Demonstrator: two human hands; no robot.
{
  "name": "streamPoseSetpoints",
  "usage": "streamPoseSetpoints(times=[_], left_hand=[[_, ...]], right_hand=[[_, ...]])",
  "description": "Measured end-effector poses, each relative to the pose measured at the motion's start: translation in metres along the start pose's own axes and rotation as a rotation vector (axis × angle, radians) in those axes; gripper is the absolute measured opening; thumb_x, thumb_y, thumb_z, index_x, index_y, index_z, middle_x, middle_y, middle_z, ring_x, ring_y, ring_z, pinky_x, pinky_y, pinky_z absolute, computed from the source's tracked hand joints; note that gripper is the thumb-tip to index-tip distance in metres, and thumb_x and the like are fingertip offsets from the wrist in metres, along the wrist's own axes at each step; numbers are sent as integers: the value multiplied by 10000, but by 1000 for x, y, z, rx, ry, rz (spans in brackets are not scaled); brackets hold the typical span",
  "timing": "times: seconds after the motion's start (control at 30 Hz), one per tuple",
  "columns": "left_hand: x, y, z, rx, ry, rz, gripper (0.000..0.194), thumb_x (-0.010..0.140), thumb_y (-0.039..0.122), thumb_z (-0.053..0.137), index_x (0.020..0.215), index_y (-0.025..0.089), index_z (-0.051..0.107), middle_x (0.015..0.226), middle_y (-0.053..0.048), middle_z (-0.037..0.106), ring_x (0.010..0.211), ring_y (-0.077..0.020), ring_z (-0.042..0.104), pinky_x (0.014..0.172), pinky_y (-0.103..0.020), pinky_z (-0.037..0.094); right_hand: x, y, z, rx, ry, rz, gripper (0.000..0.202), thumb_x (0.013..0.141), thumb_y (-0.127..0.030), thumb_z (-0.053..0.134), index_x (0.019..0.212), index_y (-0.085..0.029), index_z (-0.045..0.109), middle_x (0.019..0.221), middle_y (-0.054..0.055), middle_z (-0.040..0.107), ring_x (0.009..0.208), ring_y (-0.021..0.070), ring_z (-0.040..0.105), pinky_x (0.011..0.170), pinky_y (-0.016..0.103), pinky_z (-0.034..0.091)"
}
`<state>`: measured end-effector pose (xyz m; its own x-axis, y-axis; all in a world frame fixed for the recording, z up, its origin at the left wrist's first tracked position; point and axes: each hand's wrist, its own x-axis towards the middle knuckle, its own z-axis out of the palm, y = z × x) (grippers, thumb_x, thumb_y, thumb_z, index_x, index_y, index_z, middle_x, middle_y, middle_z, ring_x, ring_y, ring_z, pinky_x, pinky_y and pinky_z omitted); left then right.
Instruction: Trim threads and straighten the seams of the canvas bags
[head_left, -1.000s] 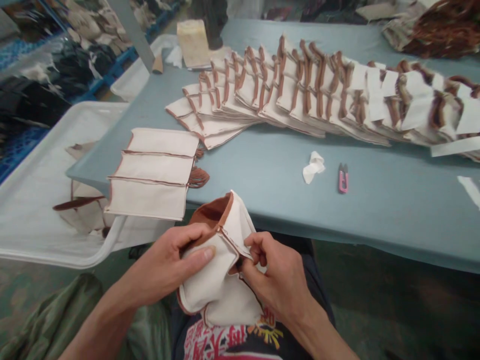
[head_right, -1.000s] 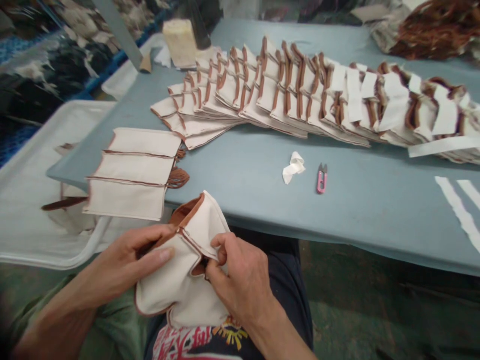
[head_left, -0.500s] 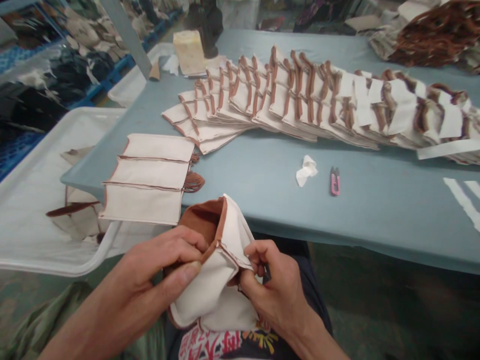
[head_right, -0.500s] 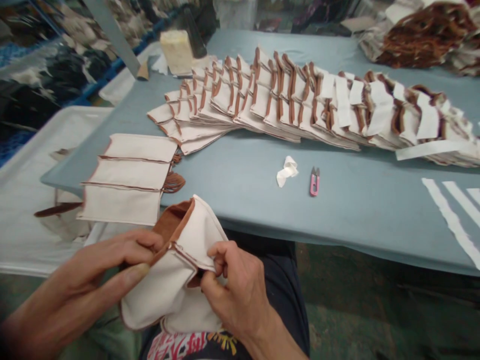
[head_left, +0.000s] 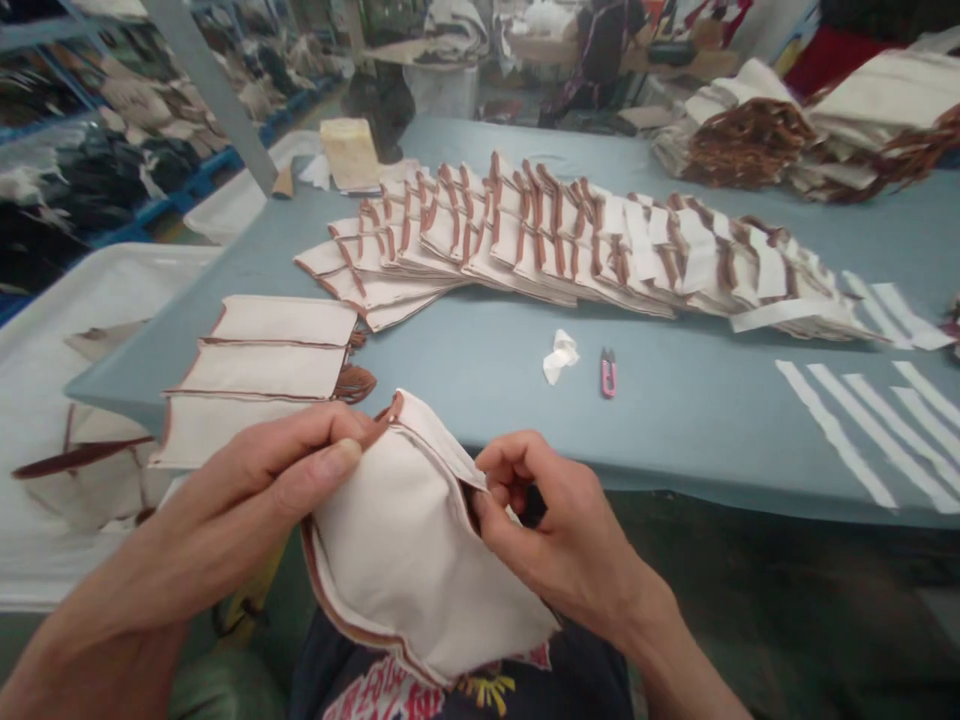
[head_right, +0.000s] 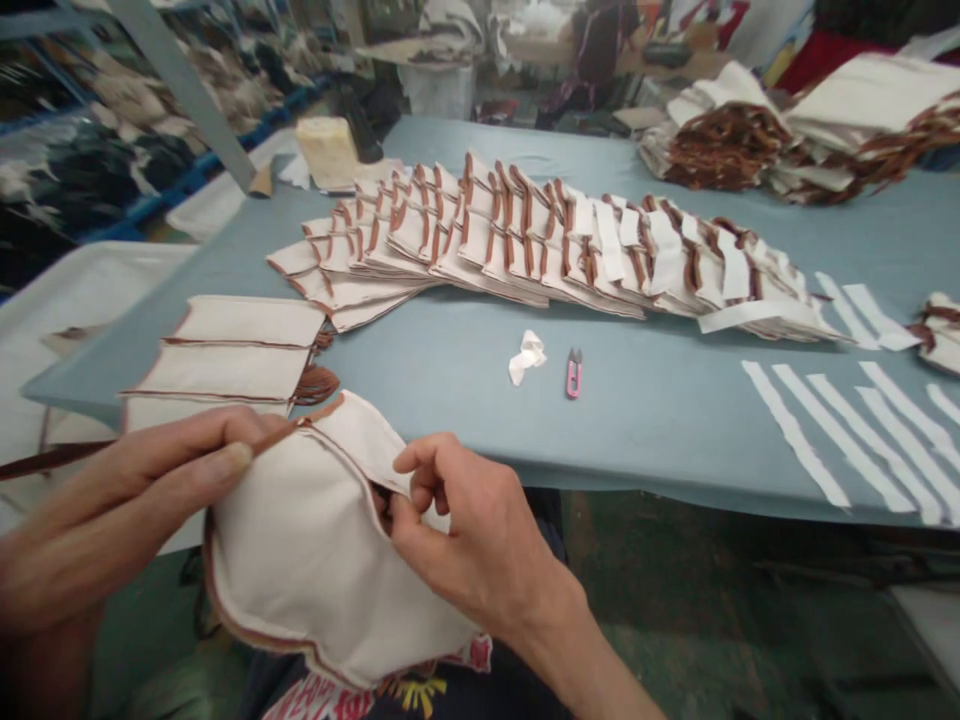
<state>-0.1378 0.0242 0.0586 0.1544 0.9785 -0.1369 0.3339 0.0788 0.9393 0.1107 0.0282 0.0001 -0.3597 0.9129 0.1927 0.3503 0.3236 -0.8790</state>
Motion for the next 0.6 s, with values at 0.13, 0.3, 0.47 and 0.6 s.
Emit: streamPoseSetpoints(times=[0.13, 0.3, 0.47, 0.6], left_hand=[[-7, -7, 0, -24, -87, 24, 339, 916, 430, 645, 669, 206, 583, 657, 18, 542, 594, -141, 488, 527, -198, 441], [-12, -31, -6, -250, -76, -201, 372, 837, 490, 684, 653, 207, 530, 622, 40, 445, 520, -109, 391, 446, -180, 359], [-20, -41, 0, -346, -3, -284, 429, 775, 534, 721, 641, 208, 476, 623, 43, 411, 525, -106, 356, 442, -183, 321], [-26, -41, 10, -384, 58, -343, 489, 739, 561, 752, 636, 204, 434, 631, 41, 436, 547, -105, 357, 466, -188, 328]], right_hand=[[-10, 8, -26, -10, -172, 111, 207, 798, -131, 598, 978, -218, 652, 869, -9, 682, 777, 145, 615, 718, 270, 511], [-23, 19, -42, -48, 140, 118, 68, 914, -219, 616, 926, -212, 683, 798, 2, 717, 682, 144, 652, 640, 253, 544], [-39, -4, -26, -115, 242, -39, 124, 944, -167, 588, 917, -224, 694, 741, -18, 750, 603, 125, 690, 570, 214, 535], [-48, -19, 2, -97, 93, -97, 203, 939, -137, 542, 1042, -188, 709, 775, 0, 780, 545, 125, 686, 563, 230, 536]])
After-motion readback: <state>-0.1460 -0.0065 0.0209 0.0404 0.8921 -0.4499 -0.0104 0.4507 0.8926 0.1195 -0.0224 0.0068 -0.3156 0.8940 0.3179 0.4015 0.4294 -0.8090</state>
